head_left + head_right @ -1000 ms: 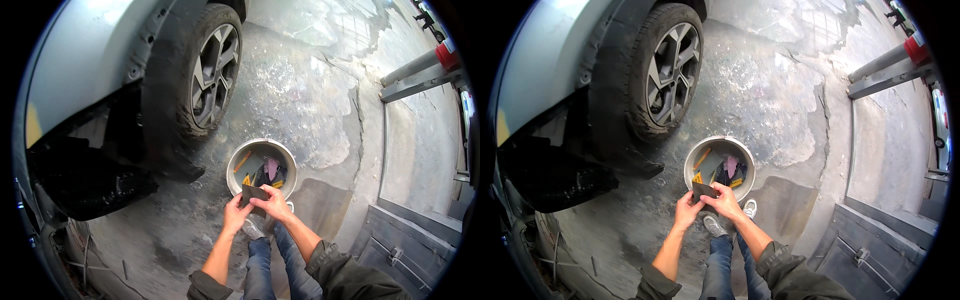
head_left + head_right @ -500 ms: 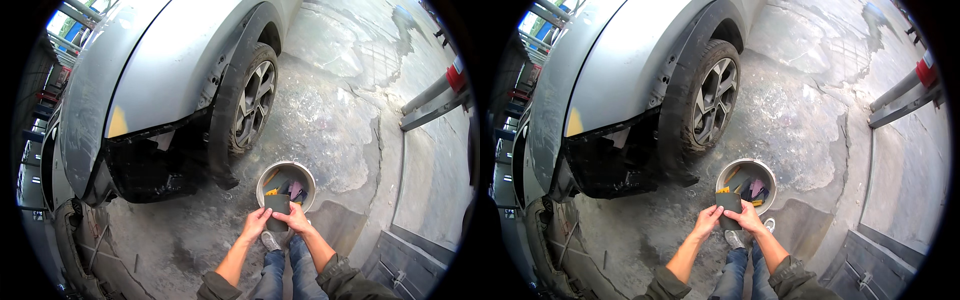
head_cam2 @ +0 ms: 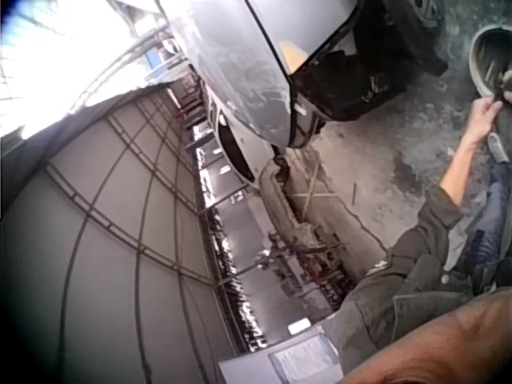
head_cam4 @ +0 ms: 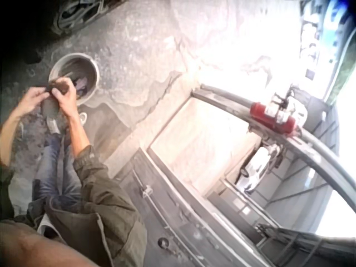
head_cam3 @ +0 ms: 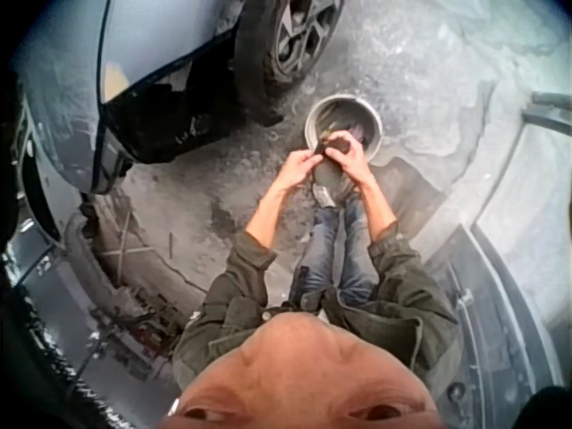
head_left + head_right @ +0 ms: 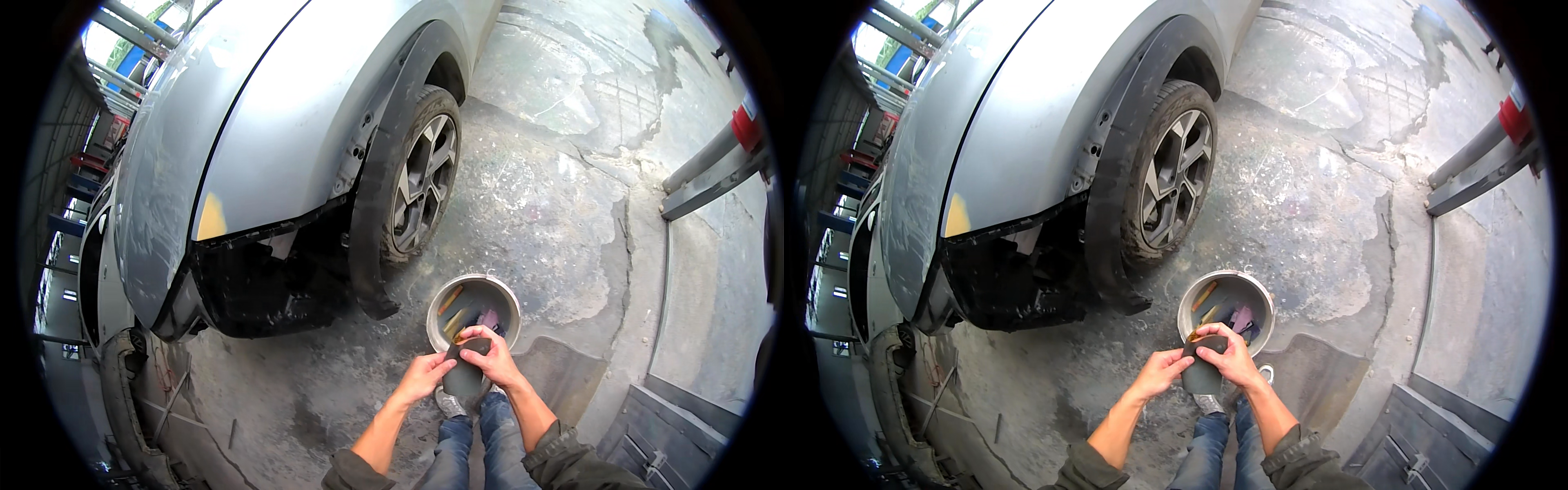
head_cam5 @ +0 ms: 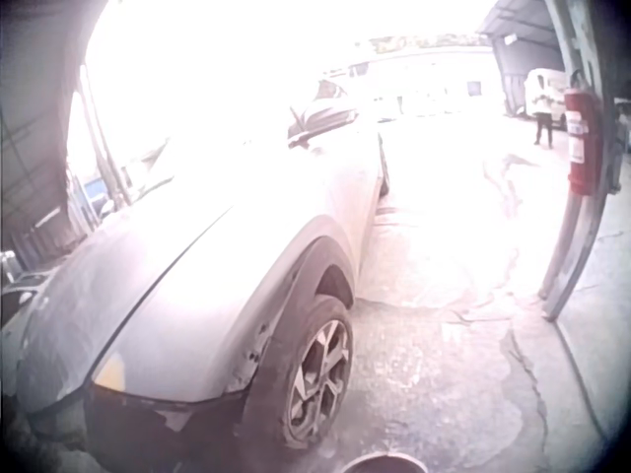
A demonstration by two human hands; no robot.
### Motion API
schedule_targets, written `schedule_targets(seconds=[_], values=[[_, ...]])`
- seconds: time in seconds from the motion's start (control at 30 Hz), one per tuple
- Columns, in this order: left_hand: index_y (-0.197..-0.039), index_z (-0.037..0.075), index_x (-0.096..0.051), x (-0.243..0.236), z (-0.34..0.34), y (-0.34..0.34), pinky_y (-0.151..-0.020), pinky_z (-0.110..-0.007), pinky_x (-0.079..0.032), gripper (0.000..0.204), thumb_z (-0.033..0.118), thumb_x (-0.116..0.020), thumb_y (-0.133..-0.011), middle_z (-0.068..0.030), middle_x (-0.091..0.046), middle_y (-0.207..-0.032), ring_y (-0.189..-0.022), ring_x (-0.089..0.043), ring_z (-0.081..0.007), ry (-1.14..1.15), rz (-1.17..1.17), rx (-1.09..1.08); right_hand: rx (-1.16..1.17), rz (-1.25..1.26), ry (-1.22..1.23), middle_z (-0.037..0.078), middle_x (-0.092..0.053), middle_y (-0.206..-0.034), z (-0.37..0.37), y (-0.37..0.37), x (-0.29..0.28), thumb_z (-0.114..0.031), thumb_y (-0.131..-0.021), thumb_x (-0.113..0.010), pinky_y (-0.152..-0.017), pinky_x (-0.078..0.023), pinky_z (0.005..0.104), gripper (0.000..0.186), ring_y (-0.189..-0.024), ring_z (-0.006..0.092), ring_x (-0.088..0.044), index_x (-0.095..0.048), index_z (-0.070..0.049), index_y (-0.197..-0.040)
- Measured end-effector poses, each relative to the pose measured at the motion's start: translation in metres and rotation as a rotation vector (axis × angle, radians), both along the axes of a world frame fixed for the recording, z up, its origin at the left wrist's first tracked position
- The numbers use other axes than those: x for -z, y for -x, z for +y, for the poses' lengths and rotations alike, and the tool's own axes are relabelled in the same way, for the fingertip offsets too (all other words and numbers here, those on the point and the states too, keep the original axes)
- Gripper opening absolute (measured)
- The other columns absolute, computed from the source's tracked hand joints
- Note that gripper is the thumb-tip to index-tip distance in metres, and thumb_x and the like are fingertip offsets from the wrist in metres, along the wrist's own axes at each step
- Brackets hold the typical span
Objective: The person sands the front bumper and fender of a silver car using a sanding block. They repeatedly dip the block into a bucket of water and wipe the car's surface, moving between the lower bumper and the wheel arch area.
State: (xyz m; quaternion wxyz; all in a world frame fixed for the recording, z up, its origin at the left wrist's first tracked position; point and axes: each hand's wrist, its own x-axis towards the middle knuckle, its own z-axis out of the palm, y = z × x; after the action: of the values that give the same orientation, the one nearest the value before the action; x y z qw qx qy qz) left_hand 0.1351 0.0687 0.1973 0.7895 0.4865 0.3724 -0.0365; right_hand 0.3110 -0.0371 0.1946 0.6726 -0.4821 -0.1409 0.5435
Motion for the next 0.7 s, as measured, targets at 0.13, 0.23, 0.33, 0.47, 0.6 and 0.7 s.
schedule_targets(seconds=[0.13,0.23,0.33,0.47,0.6,0.7], values=[[-0.128,-0.002,-0.067,0.009,0.001,-0.001,-0.090,-0.030,-0.057,0.029,0.018,-0.059,-0.108,-0.0031,-0.072,-0.114,-0.102,-0.067,-0.0094,-0.069,0.043,0.117,-0.006,-0.305,0.037,0.004,-0.073,-0.106,-0.002,-0.003,0.006,-0.005,-0.086,-0.082,-0.089,-0.055,0.0288,0.027,-0.098,0.0110,-0.067,-0.071,-0.002,-0.111],[-0.126,-0.001,-0.068,0.003,-0.003,-0.016,-0.087,-0.030,-0.057,0.030,0.021,-0.057,-0.109,-0.0031,-0.072,-0.111,-0.098,-0.067,-0.0101,-0.039,0.114,0.069,0.152,-0.329,0.145,0.005,-0.074,-0.103,-0.001,-0.004,0.011,-0.006,-0.084,-0.085,-0.087,-0.056,0.0292,0.033,-0.094,0.0119,-0.068,-0.070,-0.001,-0.112],[-0.117,-0.001,-0.069,-0.002,-0.009,-0.033,-0.079,-0.027,-0.054,0.032,0.027,-0.055,-0.110,0.0005,-0.070,-0.098,-0.088,-0.065,-0.0085,-0.008,0.152,-0.197,0.175,-0.195,0.238,0.006,-0.073,-0.100,-0.003,-0.007,0.031,-0.006,-0.082,-0.087,-0.079,-0.057,0.0266,0.038,-0.089,0.0100,-0.068,-0.065,0.001,-0.113],[-0.105,-0.001,-0.073,0.019,-0.012,-0.030,-0.070,-0.022,-0.047,0.039,0.035,-0.058,-0.109,0.0032,-0.068,-0.086,-0.081,-0.059,-0.0049,-0.195,0.215,-0.348,-0.019,-0.031,0.190,0.001,-0.073,-0.093,-0.011,0.000,0.037,-0.007,-0.087,-0.085,-0.074,-0.055,0.0237,0.029,-0.081,0.0063,-0.066,-0.065,-0.001,-0.107],[-0.117,-0.001,-0.073,0.012,-0.016,-0.046,-0.068,-0.022,-0.048,0.033,0.029,-0.064,-0.106,-0.0003,-0.073,-0.095,-0.082,-0.060,-0.0050,-0.271,0.216,-0.444,-0.047,0.035,0.212,0.002,-0.073,-0.105,-0.017,0.002,0.043,-0.004,-0.090,-0.080,-0.086,-0.055,0.0264,0.033,-0.095,0.0078,-0.066,-0.065,0.001,-0.119],[-0.120,-0.002,-0.071,0.007,-0.017,-0.055,-0.067,-0.022,-0.048,0.032,0.026,-0.067,-0.104,-0.0006,-0.073,-0.095,-0.080,-0.060,-0.0047,-0.259,0.271,-0.473,-0.026,0.104,0.214,0.003,-0.071,-0.110,-0.018,0.004,0.042,-0.006,-0.089,-0.080,-0.085,-0.054,0.0268,0.035,-0.098,0.0081,-0.064,-0.063,0.000,-0.119]])
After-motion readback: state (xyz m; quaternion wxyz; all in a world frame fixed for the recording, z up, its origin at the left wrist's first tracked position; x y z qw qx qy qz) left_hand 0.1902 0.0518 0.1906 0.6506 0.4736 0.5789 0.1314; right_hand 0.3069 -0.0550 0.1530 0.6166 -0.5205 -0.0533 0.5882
